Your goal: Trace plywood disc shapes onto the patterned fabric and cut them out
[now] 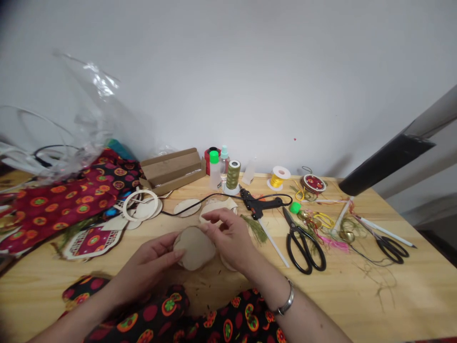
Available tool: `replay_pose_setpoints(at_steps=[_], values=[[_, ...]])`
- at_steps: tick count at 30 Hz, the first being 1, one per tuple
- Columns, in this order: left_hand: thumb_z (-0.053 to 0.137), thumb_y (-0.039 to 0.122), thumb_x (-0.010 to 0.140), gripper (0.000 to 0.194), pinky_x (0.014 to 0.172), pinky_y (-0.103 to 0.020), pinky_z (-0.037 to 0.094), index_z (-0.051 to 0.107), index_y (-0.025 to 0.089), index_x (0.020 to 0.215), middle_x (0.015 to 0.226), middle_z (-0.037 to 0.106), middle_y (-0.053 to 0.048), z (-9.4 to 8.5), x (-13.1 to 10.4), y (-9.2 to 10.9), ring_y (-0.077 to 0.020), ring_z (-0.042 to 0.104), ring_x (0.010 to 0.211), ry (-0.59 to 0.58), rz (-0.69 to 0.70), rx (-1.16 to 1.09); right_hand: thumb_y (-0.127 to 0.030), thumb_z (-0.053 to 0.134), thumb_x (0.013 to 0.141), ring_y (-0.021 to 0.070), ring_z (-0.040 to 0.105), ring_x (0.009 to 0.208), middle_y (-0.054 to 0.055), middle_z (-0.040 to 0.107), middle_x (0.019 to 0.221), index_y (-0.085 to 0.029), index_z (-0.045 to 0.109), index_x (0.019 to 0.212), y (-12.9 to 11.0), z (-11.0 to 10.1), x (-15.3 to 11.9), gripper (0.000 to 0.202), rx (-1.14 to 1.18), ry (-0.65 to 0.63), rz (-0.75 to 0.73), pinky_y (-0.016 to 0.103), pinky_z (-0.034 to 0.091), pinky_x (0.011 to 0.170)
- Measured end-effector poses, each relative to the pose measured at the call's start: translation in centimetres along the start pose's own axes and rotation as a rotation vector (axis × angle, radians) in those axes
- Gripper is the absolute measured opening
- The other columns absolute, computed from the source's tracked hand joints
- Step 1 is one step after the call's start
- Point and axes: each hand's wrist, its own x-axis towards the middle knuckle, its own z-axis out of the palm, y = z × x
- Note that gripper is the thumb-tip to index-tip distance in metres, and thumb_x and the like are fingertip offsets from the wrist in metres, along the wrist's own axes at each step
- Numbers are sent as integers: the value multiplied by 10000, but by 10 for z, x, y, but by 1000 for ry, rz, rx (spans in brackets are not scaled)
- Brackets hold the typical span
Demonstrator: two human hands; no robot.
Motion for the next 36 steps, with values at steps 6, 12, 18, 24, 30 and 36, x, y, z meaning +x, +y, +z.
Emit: replay_pose_setpoints(at_steps=[6, 12, 18, 24, 30, 36], values=[[591, 283, 856, 359, 913, -326, 449, 643, 305, 1210, 1110, 710, -22, 5, -6, 3, -222, 622, 1010, -153, -20, 193, -294, 717, 722, 171, 605, 789, 49, 672, 839, -189, 731, 811, -6, 3, -3, 139, -19, -136, -66, 285, 454, 691], [600, 261, 848, 373, 912, -353, 455, 639, 271, 1220, 1060, 724, -43, 4, -4, 3, -228, 631, 989, -177, -56, 102, -273, 663, 738, 129, 486, 625, -16, 541, 629, -180, 579, 581, -6, -3, 1, 201, 142, 48, -11, 254, 399, 619], [690, 209, 774, 362, 735, -295, 518, 694, 195, 1136, 1009, 739, -108, -3, 0, 4, -205, 671, 823, 16, -17, -136, -470, 565, 830, 128, 419, 584, -31, 455, 587, -196, 517, 609, -3, -22, 10, 356, 235, 272, 16, 258, 365, 578], [682, 162, 770, 381, 725, -318, 536, 681, 175, 1151, 1084, 716, -146, -5, 3, 9, -240, 675, 882, 79, 8, -266, -432, 628, 777, 159, 530, 693, 30, 573, 680, -187, 550, 506, 0, -12, 8, 373, 147, 210, 18, 289, 430, 675], [675, 164, 779, 361, 752, -312, 538, 682, 169, 1139, 1096, 711, -143, -5, 3, 9, -248, 671, 934, 82, 22, -287, -371, 595, 805, 145, 582, 618, 16, 643, 625, -162, 705, 817, 1, -5, 4, 236, 127, 67, 88, 280, 482, 641], [670, 165, 787, 372, 770, -313, 535, 669, 170, 1159, 1134, 697, -144, -7, 4, 5, -252, 662, 963, 84, 32, -278, -364, 678, 719, 156, 611, 655, 38, 717, 746, -151, 727, 807, 2, 2, 0, 235, 106, -123, 164, 280, 481, 644]])
